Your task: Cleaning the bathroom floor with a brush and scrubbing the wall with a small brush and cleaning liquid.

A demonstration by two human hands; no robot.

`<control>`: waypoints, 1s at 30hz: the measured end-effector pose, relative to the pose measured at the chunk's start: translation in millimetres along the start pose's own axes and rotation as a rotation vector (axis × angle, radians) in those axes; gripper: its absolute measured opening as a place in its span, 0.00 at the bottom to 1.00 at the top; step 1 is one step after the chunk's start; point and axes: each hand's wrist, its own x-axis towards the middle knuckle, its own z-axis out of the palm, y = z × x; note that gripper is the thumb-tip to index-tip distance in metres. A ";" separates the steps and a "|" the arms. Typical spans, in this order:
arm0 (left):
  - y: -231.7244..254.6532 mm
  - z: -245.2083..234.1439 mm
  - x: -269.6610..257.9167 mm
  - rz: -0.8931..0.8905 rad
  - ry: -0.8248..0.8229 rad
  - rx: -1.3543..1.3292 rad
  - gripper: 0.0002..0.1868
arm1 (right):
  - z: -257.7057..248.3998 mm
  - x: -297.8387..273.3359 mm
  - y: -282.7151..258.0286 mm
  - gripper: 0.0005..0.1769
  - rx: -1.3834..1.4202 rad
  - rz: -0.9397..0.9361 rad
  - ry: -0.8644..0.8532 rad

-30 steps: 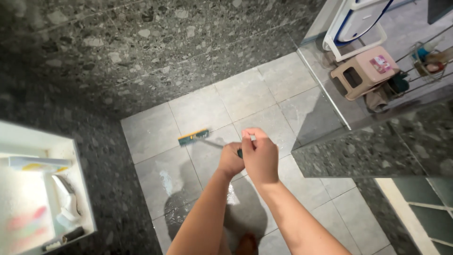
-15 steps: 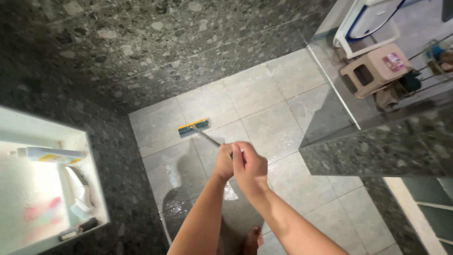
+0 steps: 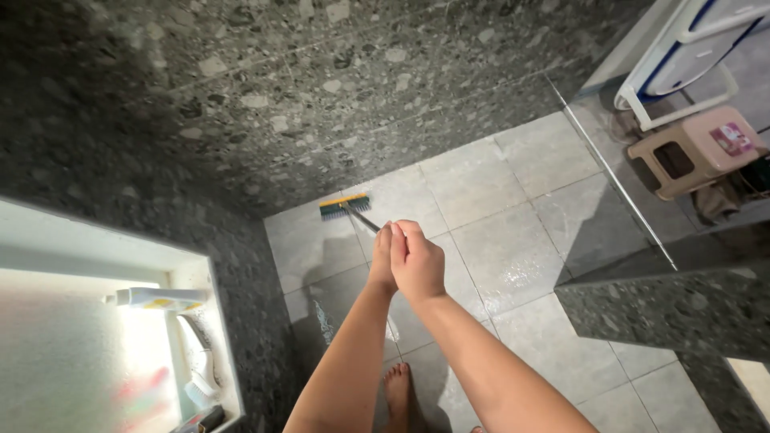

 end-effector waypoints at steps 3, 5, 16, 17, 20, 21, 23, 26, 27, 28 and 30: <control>-19.2 -0.8 -5.3 0.348 -0.025 0.454 0.34 | 14.4 -3.9 22.2 0.04 0.026 -0.029 -0.032; -19.0 -3.7 -8.1 0.290 -0.052 0.360 0.38 | 13.8 -2.1 24.9 0.04 0.029 0.008 -0.043; 92.7 28.4 -46.5 0.061 -0.159 -0.054 0.12 | -106.5 0.8 -5.6 0.06 0.041 0.271 -0.104; 102.4 39.6 -50.3 0.092 -0.134 -0.091 0.10 | -118.4 0.4 -4.9 0.06 0.033 0.308 -0.121; 136.4 62.1 -56.5 0.191 -0.151 -0.151 0.07 | -149.7 11.9 -4.5 0.07 0.019 0.350 -0.123; 146.9 66.6 -62.6 0.246 -0.189 -0.169 0.07 | -159.4 14.0 -5.8 0.07 0.018 0.362 -0.122; 149.4 73.8 -67.5 0.235 -0.189 -0.234 0.08 | -162.5 5.9 2.1 0.07 0.007 0.342 -0.107; 133.6 81.0 -62.6 0.221 -0.209 -0.336 0.05 | -153.8 -10.4 12.5 0.07 0.001 0.299 -0.045; 124.8 83.4 -60.7 0.207 -0.230 -0.370 0.05 | -149.2 -17.7 15.8 0.07 0.007 0.284 -0.004; 120.1 82.7 -55.7 0.210 -0.236 -0.371 0.05 | -144.8 -17.6 19.6 0.07 0.004 0.286 0.002; 108.8 79.4 -47.2 0.189 -0.304 -0.191 0.06 | -134.5 -19.2 26.4 0.04 0.037 0.245 0.105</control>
